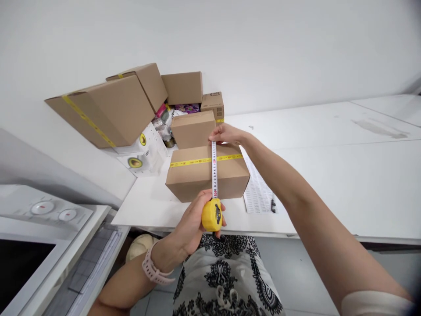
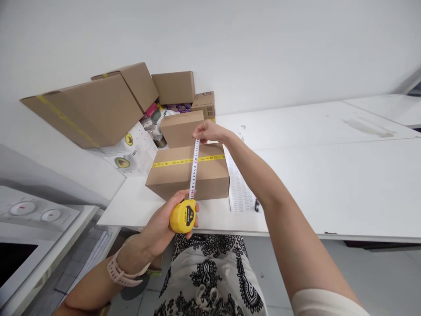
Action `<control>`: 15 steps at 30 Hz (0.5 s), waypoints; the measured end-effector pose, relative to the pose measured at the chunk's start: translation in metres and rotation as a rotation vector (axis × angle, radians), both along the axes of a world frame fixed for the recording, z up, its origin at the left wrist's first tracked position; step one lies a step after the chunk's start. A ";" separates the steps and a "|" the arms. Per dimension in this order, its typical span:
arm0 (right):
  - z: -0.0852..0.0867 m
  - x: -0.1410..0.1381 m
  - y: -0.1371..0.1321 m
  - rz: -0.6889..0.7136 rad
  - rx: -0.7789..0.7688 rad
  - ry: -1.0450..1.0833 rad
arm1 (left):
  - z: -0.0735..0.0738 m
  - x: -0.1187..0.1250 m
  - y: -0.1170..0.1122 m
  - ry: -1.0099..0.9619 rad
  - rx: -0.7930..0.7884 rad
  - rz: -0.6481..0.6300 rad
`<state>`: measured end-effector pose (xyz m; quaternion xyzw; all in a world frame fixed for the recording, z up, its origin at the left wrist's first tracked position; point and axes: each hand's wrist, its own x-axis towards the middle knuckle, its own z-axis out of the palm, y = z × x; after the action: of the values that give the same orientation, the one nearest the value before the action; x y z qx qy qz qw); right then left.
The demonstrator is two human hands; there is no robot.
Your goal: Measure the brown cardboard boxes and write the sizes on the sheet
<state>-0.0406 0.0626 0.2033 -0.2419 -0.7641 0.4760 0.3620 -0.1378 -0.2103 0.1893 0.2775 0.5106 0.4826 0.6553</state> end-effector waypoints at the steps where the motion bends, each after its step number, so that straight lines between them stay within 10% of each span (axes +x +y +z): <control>1: 0.007 0.004 0.004 0.038 -0.026 -0.027 | -0.001 -0.001 -0.003 -0.004 0.012 -0.027; 8: 0.033 0.111 -0.089 -0.200 0.087 0.221 | -0.027 -0.008 -0.023 0.060 0.102 -0.369; 15: -0.042 0.208 -0.203 -0.514 -0.030 0.241 | -0.072 0.006 -0.020 0.251 0.161 -0.718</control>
<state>0.1672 -0.1403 0.1618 -0.3747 -0.6221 0.4054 0.5553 -0.1320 -0.2304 0.1176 0.5458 0.4177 0.2235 0.6911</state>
